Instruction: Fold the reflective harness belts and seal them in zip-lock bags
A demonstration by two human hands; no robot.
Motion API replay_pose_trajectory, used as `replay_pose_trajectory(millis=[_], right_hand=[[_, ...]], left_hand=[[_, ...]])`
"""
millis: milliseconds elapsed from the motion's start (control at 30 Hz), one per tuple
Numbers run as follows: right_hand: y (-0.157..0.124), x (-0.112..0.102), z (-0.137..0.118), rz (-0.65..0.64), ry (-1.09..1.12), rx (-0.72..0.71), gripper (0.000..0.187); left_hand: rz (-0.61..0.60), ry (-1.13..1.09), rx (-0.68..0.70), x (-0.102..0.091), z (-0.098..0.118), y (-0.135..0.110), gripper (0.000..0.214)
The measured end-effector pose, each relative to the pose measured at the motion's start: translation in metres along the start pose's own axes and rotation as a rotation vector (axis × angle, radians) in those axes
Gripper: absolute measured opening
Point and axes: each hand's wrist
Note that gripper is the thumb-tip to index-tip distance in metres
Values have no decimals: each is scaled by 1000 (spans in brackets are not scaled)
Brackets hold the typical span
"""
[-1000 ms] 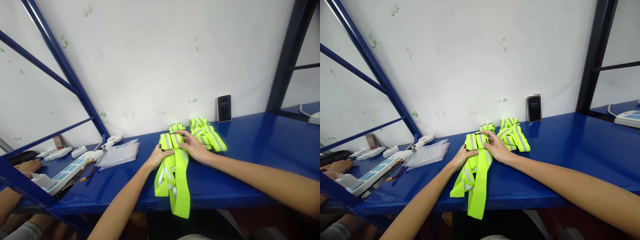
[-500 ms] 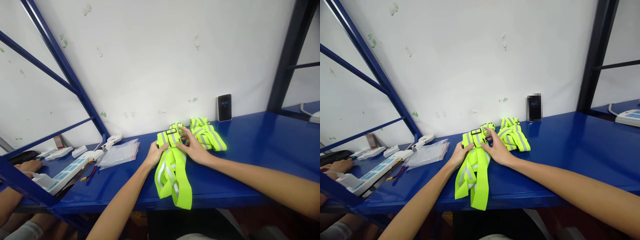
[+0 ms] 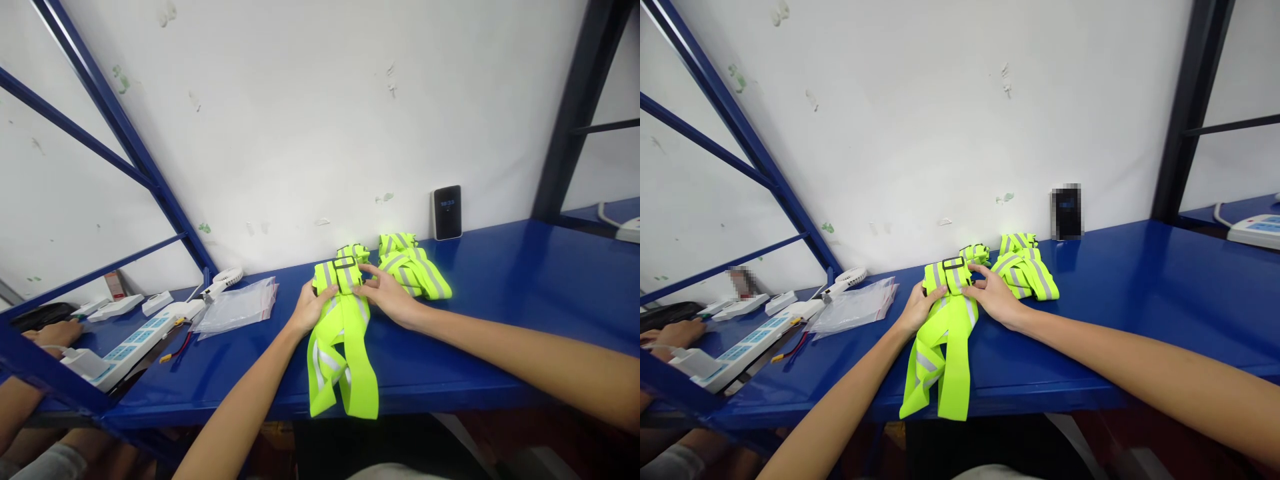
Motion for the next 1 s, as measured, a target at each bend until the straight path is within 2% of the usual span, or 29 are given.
replay_pose_trajectory(millis=[133, 233, 400, 600, 733, 900, 1000], right_hand=[[-1, -3, -2, -28, -64, -14, 70], [-4, 0, -5, -39, -67, -9, 66], [-7, 8, -12, -32, 65, 65, 54], [-9, 10, -26, -218, 279, 34, 23], [-6, 7, -27, -138, 213, 91, 17], [-1, 4, -20, -61, 173, 32, 21], [2, 1, -16, -37, 73, -24, 28]], left_hand=[[3, 32, 21, 0, 0, 0, 41], [-5, 38, 26, -2, -3, 0, 39], [1, 26, 32, -5, -11, 4, 40], [18, 141, 100, -6, -6, 5, 35], [-39, 193, 114, -5, 5, 1, 34], [-189, -73, -56, -2, 13, -6, 49], [-134, -194, -123, 2, 15, -6, 57]])
Point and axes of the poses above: each hand's wrist, its own y-axis towards the middle knuckle, its own x-axis out of the palm, z = x × y, and after that the axes turned 4 degrees about -z, right-handed
